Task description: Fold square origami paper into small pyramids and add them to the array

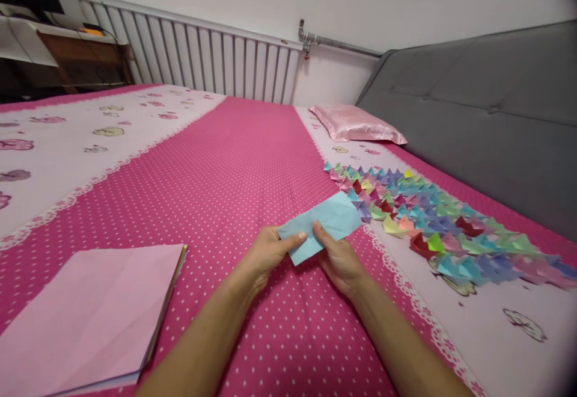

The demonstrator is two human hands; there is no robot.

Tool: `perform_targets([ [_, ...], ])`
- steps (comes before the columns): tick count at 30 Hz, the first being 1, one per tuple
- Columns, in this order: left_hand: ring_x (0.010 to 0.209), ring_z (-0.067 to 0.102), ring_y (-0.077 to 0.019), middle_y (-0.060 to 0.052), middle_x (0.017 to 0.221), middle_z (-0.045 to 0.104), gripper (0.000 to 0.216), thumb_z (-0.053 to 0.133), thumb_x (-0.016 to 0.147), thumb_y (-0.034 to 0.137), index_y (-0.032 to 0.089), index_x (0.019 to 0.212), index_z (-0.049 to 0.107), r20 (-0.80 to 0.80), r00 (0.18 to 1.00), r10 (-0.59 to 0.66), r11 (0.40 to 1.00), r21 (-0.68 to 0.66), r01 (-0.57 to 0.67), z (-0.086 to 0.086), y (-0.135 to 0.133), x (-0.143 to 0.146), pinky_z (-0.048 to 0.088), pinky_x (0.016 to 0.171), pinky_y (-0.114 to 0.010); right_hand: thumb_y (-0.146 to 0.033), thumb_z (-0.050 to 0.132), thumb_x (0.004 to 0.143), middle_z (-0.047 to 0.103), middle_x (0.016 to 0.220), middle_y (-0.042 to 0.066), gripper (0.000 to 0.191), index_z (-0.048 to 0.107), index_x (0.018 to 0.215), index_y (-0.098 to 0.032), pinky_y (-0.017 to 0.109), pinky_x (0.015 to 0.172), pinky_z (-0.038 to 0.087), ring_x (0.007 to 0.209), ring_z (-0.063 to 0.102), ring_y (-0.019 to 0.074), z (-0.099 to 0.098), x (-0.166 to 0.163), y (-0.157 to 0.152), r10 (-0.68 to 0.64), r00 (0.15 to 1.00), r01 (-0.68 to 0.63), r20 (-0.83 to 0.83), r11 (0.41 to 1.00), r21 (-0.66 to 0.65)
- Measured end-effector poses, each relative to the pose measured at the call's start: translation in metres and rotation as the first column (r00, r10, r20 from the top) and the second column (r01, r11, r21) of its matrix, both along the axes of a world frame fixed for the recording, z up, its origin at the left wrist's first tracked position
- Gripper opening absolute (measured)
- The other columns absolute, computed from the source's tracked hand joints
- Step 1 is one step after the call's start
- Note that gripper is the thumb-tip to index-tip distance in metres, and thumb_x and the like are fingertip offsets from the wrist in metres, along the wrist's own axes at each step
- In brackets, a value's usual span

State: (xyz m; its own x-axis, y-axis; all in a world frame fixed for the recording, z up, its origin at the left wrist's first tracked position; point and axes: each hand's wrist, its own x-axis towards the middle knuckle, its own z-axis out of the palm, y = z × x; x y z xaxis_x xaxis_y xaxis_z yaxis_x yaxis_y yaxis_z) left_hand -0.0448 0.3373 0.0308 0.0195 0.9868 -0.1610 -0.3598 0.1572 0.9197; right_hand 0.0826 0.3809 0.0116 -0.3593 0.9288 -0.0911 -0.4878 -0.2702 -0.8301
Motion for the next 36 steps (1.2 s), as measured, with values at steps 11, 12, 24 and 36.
perform_targets([
  [11,0.065,0.058,-0.0133,-0.009,0.076,0.070,0.021,0.072,0.066,0.029,0.009,0.073,0.071,-0.059,0.998,0.001,0.998,-0.069,-0.006,0.001,0.001,-0.008,0.042,0.071,-0.026,-0.032,0.070,0.071,0.071,0.094,0.005,0.025,0.066,0.090,-0.017,0.030,0.084,0.052,0.096,0.063,0.0194,0.006,0.018,0.026,-0.144,0.989,0.145,-0.018,0.989,0.030],
  [12,0.065,0.058,-0.0134,-0.009,0.075,0.070,0.022,0.072,0.065,0.029,0.009,0.073,0.071,-0.060,0.998,0.001,0.998,-0.068,-0.005,0.001,0.001,-0.009,0.042,0.070,-0.026,-0.033,0.069,0.071,0.071,0.094,0.004,0.024,0.066,0.089,-0.017,0.029,0.083,0.052,0.096,0.063,0.0191,0.007,0.018,0.026,-0.150,0.988,0.150,-0.023,0.988,0.031],
  [24,0.085,0.062,-0.0253,-0.014,0.098,0.067,0.040,0.055,0.077,0.027,0.010,0.113,0.057,-0.680,0.661,0.318,0.923,0.061,-0.381,-0.004,0.007,-0.020,0.047,0.075,-0.036,-0.030,0.061,0.071,0.069,0.092,0.009,0.038,0.060,0.105,-0.012,0.035,0.070,0.051,0.080,0.064,0.0217,-0.016,0.019,0.027,-0.210,0.726,-0.061,0.654,0.928,0.366],
  [36,0.137,0.003,-0.0232,-0.012,0.149,0.009,0.057,0.022,0.089,0.027,0.006,0.141,0.015,-0.993,-0.088,0.082,0.949,0.051,0.311,-0.017,-0.002,0.006,0.012,0.111,-0.041,-0.048,0.026,0.091,0.008,0.151,0.001,0.061,0.006,0.143,-0.023,0.039,0.112,0.006,0.138,0.004,0.0161,-0.009,0.009,-0.002,-0.206,0.569,-0.600,0.796,0.558,0.573],
])
